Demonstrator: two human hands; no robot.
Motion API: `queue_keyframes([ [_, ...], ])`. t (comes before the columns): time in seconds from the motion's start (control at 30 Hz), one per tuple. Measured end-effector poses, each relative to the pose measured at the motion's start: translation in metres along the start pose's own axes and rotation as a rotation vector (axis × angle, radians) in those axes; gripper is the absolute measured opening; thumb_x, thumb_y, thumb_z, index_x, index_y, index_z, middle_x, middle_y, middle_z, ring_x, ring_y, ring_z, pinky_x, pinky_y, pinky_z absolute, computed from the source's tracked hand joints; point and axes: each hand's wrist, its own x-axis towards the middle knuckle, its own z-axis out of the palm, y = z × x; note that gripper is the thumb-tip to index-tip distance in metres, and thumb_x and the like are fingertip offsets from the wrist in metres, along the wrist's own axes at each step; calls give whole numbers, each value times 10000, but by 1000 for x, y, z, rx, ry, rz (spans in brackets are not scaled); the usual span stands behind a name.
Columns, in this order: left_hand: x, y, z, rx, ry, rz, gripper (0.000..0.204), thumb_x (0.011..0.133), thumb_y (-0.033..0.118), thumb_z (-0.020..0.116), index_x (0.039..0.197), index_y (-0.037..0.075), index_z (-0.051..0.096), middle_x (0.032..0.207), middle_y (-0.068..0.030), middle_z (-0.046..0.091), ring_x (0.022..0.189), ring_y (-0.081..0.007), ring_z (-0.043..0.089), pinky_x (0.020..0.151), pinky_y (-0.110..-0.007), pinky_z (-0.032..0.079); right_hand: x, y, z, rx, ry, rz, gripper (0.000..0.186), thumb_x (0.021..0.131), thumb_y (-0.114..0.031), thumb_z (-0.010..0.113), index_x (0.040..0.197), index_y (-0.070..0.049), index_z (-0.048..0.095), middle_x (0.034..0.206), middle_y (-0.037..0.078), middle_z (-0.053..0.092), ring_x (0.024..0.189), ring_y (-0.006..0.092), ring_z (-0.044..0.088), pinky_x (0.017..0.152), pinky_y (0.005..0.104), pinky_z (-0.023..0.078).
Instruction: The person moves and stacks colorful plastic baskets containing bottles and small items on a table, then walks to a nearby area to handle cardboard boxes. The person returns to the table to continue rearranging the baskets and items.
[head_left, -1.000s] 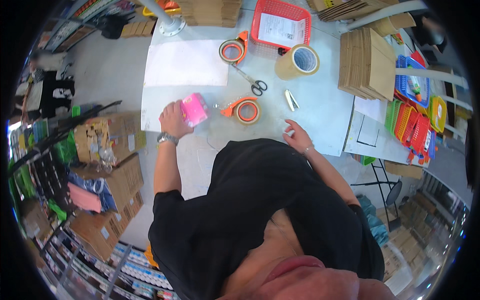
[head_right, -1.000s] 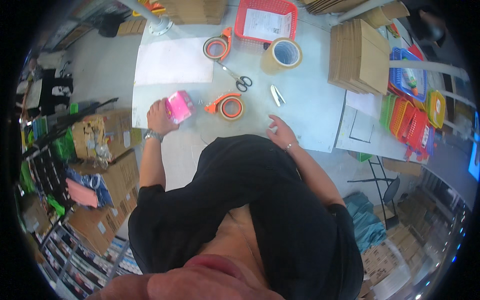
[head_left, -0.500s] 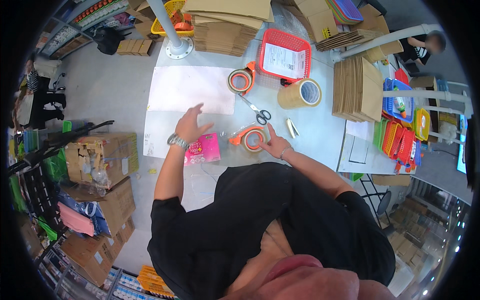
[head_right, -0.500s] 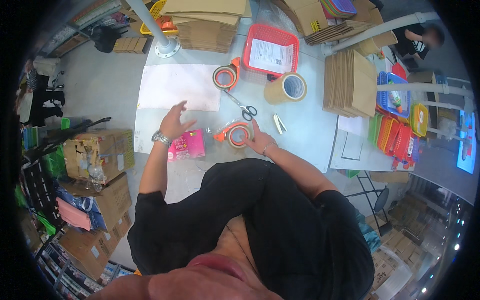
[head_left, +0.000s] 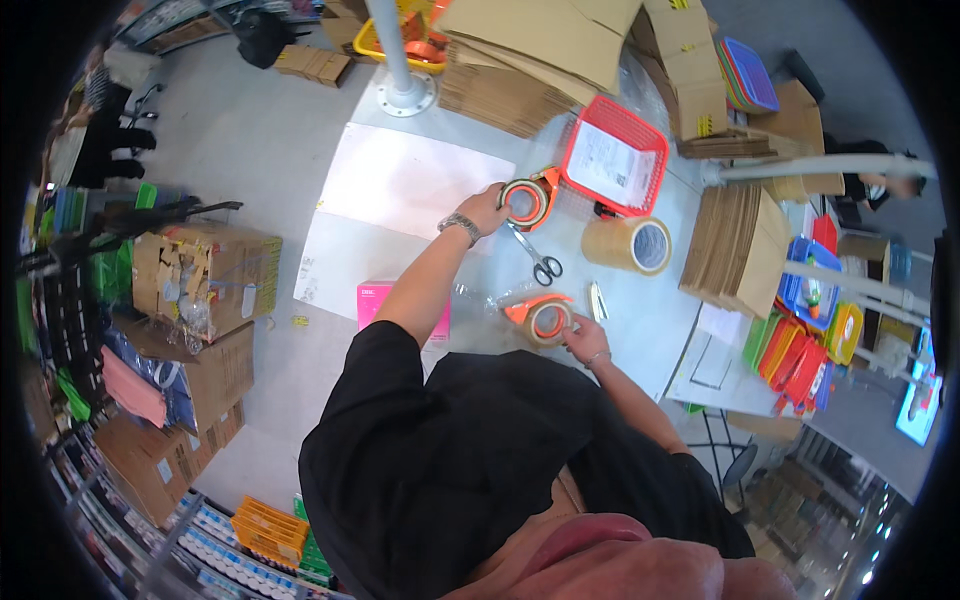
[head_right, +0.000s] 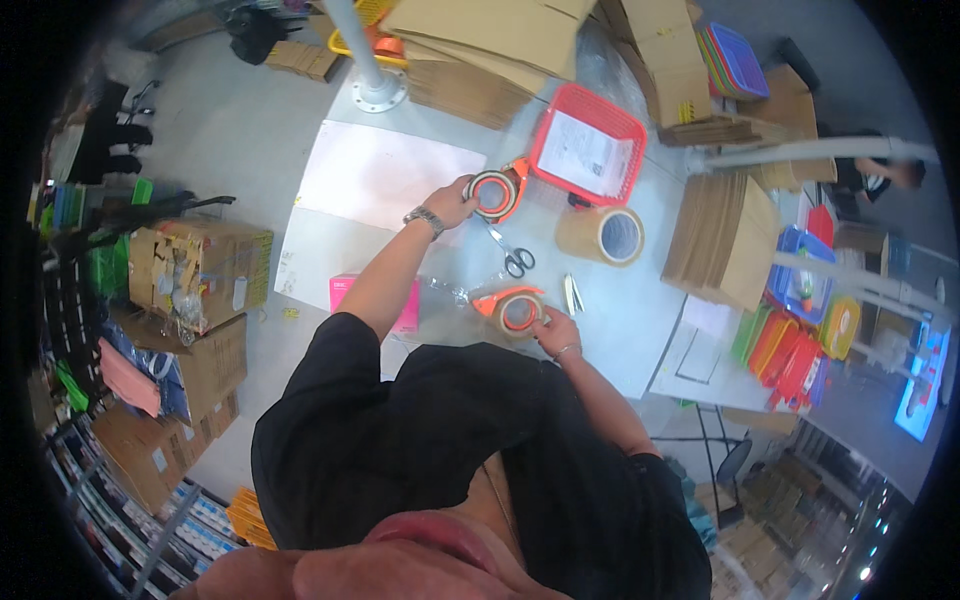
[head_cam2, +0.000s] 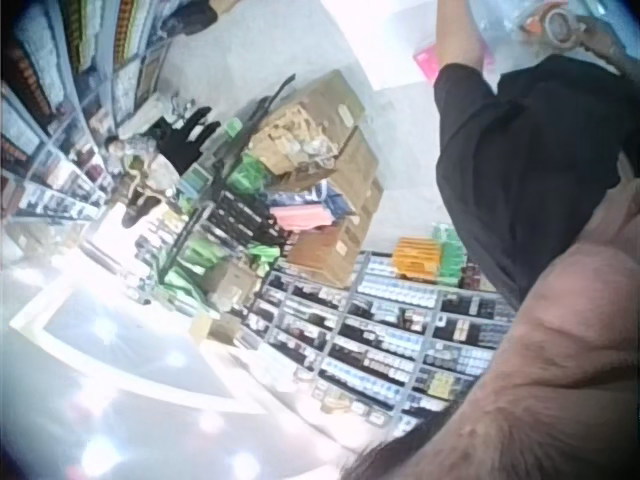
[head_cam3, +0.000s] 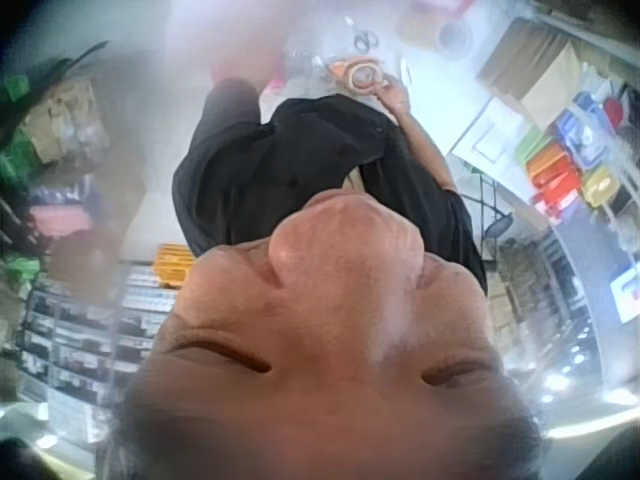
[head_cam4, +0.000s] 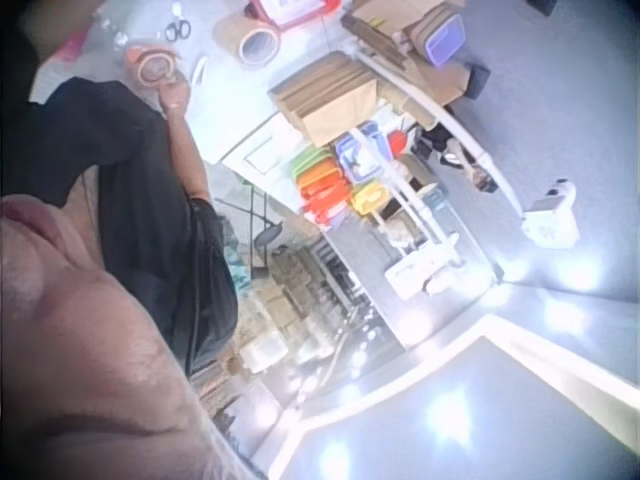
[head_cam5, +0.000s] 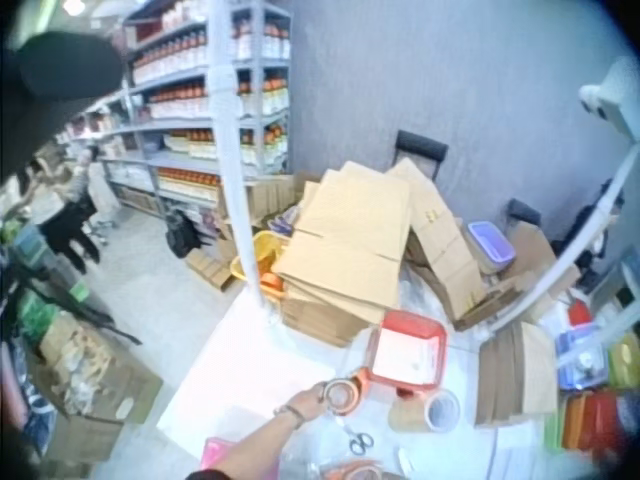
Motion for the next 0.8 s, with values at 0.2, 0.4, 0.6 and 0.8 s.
queue_keyframes([
  [0.2, -21, 13, 39, -59, -225, 60, 704, 888, 497, 581, 1436, 89, 411, 1061, -175, 692, 975, -294, 674, 896, -388, 500, -22, 37, -32, 436, 138, 1, 382, 886, -191, 600, 1230, -26, 619, 733, 116, 712, 585, 153, 680, 528, 276, 534],
  [0.4, 29, 48, 24, -94, 149, 94, 728, 885, 543, 586, 1395, 39, 461, 1060, -184, 693, 954, -295, 668, 865, -378, 511, -56, 86, -57, 779, 366, 316, 329, 914, -197, 621, 1186, -13, 629, 772, 108, 704, 564, 133, 648, 478, 236, 487],
  [0.6, 98, 123, 24, 104, 237, 111, 551, 917, 408, 549, 1310, 31, 465, 1026, -215, 683, 970, -387, 655, 869, -487, 502, -49, 135, -65, 946, 509, 510, 331, 906, -305, 606, 1083, -27, 632, 803, 95, 716, 578, 128, 640, 473, 256, 462],
  [0.8, 42, 164, 6, 125, 377, 203, 448, 916, 302, 495, 1308, 87, 459, 1007, -231, 680, 907, -406, 656, 792, -524, 507, -37, 161, -71, 1030, 552, 629, 355, 874, -339, 641, 1098, -66, 596, 817, 66, 721, 601, 145, 648, 514, 307, 475],
])
